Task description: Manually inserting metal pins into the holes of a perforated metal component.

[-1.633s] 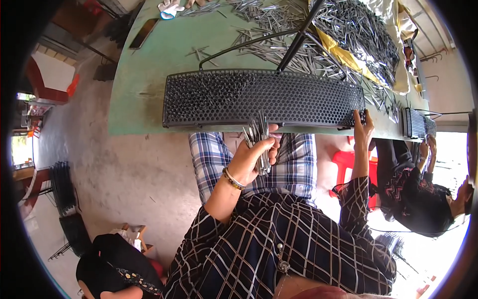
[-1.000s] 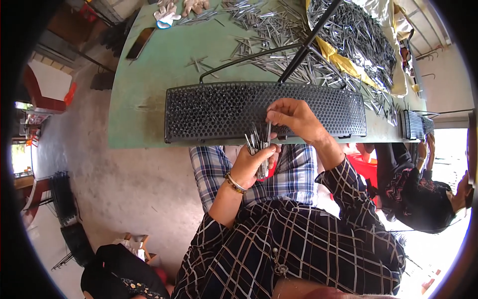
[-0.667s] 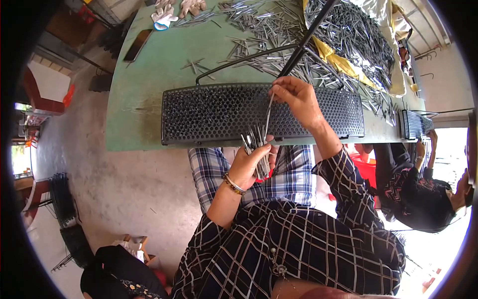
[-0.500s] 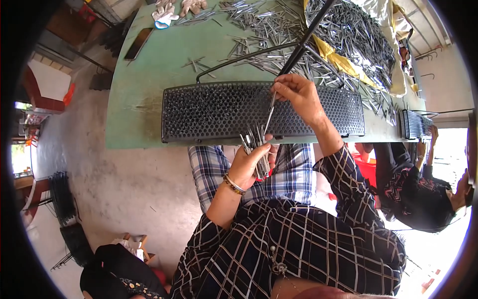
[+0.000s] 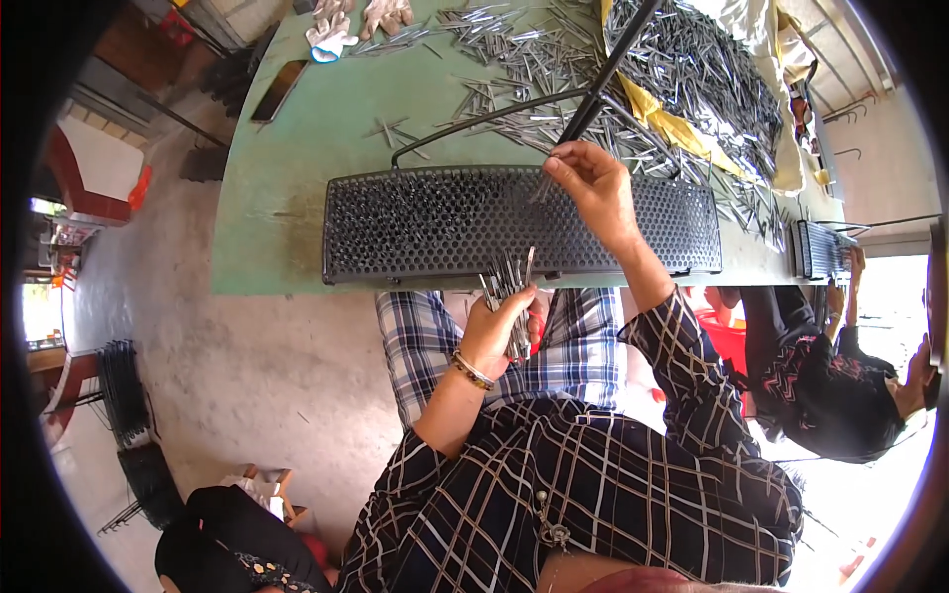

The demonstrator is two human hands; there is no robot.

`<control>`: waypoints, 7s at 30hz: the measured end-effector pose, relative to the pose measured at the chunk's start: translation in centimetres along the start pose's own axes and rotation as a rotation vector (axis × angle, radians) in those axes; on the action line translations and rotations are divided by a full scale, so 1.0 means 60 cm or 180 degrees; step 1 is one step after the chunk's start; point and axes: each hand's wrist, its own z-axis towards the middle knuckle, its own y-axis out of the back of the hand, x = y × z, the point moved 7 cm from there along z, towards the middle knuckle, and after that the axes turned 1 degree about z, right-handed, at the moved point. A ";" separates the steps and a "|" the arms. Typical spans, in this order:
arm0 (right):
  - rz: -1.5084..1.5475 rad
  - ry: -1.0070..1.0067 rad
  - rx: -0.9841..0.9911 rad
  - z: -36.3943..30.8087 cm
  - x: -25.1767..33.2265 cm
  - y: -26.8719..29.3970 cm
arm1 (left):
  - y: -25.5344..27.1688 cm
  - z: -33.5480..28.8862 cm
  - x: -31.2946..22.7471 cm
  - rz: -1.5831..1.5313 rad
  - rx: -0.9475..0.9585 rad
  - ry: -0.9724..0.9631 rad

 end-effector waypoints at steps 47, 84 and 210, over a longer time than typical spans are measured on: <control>-0.2563 0.1862 -0.0337 -0.008 0.014 -0.048 | 0.000 0.003 -0.007 -0.0348 -0.0150 -0.0178; -0.2323 0.1445 -0.0090 -0.022 0.044 -0.044 | 0.004 0.009 -0.014 -0.0085 0.0377 -0.0251; -0.1845 0.1208 0.0382 0.003 0.016 -0.062 | 0.015 0.009 -0.004 -0.0184 0.0150 -0.0095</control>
